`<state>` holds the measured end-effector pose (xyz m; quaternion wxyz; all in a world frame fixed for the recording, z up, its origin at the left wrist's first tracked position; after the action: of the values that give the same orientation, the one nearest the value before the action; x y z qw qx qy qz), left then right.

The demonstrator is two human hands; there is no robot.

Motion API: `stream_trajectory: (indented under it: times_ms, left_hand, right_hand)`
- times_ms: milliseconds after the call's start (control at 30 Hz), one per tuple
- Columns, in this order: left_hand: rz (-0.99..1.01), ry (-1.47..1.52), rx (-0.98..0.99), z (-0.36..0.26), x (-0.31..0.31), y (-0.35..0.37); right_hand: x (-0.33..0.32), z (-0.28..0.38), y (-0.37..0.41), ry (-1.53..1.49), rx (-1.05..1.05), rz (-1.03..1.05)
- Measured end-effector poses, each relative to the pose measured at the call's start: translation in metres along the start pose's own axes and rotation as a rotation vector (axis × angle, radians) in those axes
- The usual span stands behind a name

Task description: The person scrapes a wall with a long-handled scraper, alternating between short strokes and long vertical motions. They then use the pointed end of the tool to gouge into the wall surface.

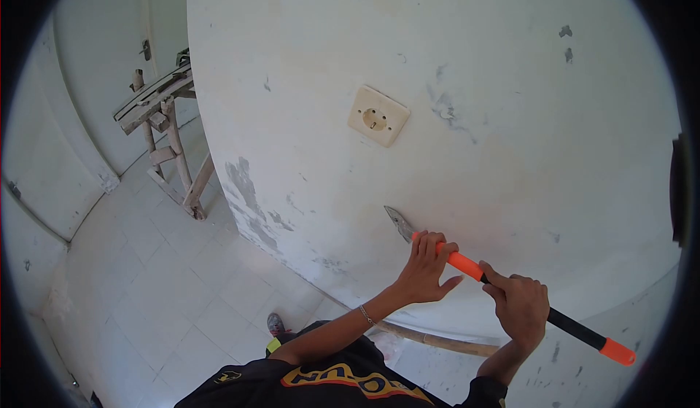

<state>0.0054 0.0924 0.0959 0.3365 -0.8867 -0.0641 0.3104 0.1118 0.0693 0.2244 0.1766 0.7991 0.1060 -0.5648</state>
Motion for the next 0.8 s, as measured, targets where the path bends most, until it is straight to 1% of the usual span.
stream_trajectory:
  times_ms: [33, 100, 167, 233, 300, 333, 400, 433, 500, 533, 567, 667, 700, 733, 767, 800]
  left_hand:
    - [0.006, 0.015, 0.026, -0.007, 0.0, -0.003]
    - [-0.001, 0.014, 0.021, 0.008, 0.003, 0.004]
    - [0.008, -0.082, -0.07, 0.042, 0.012, 0.022]
    - [0.005, -0.05, -0.08, 0.037, 0.008, 0.021]
    - [0.003, -0.013, -0.051, 0.019, 0.004, 0.012]
    - [-0.007, -0.018, -0.061, 0.013, 0.0, 0.006]
    - [-0.011, 0.027, 0.003, 0.0, -0.006, -0.002]
    - [-0.013, 0.022, -0.001, 0.012, -0.004, 0.005]
    - [-0.017, -0.054, -0.081, 0.048, -0.001, 0.024]
    - [-0.006, -0.061, -0.097, 0.054, 0.003, 0.028]
    - [-0.004, -0.056, -0.108, 0.056, 0.011, 0.031]
    - [-0.045, -0.012, -0.091, 0.028, -0.003, 0.01]
    - [-0.046, 0.001, -0.063, 0.014, -0.007, 0.002]
    - [-0.042, 0.014, -0.035, 0.006, -0.009, 0.0]
    - [-0.038, 0.014, -0.034, 0.012, -0.007, 0.006]
    - [-0.042, -0.005, -0.044, 0.027, -0.004, 0.014]
  right_hand:
    - [-0.002, -0.006, 0.002, -0.005, 0.042, 0.033]
    - [0.007, -0.001, -0.01, -0.005, 0.038, 0.015]
    - [0.024, 0.021, -0.025, -0.013, -0.126, -0.063]
    - [0.027, 0.021, -0.025, -0.01, -0.121, -0.027]
    - [0.011, 0.01, -0.016, -0.001, -0.074, 0.007]
    - [0.003, 0.01, -0.012, 0.005, -0.088, 0.006]
    - [-0.006, -0.001, -0.007, 0.021, 0.02, -0.004]
    - [0.0, 0.005, -0.014, 0.02, 0.013, -0.006]
    - [0.02, 0.038, -0.03, 0.039, -0.142, -0.069]
    - [0.025, 0.041, -0.031, 0.05, -0.143, -0.083]
    - [0.025, 0.038, -0.03, 0.051, -0.148, -0.071]
    - [0.003, 0.02, -0.02, 0.026, -0.102, -0.022]
    - [0.0, 0.02, -0.017, 0.027, -0.105, -0.015]
    - [-0.004, 0.016, -0.014, 0.032, -0.064, -0.023]
    - [-0.006, 0.012, -0.013, 0.035, -0.02, -0.039]
    - [0.0, 0.025, -0.018, 0.033, -0.095, -0.093]
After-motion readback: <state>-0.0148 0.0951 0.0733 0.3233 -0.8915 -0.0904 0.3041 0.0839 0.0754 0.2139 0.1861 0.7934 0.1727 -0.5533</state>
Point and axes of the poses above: each hand's wrist, its own y-axis away from the middle knuckle, its own x-axis out of the palm, z = x × y, the point moved 10 cm from there along -y, towards the middle knuckle, and after that the axes turned 14 degrees about z, right-handed, at the moved point
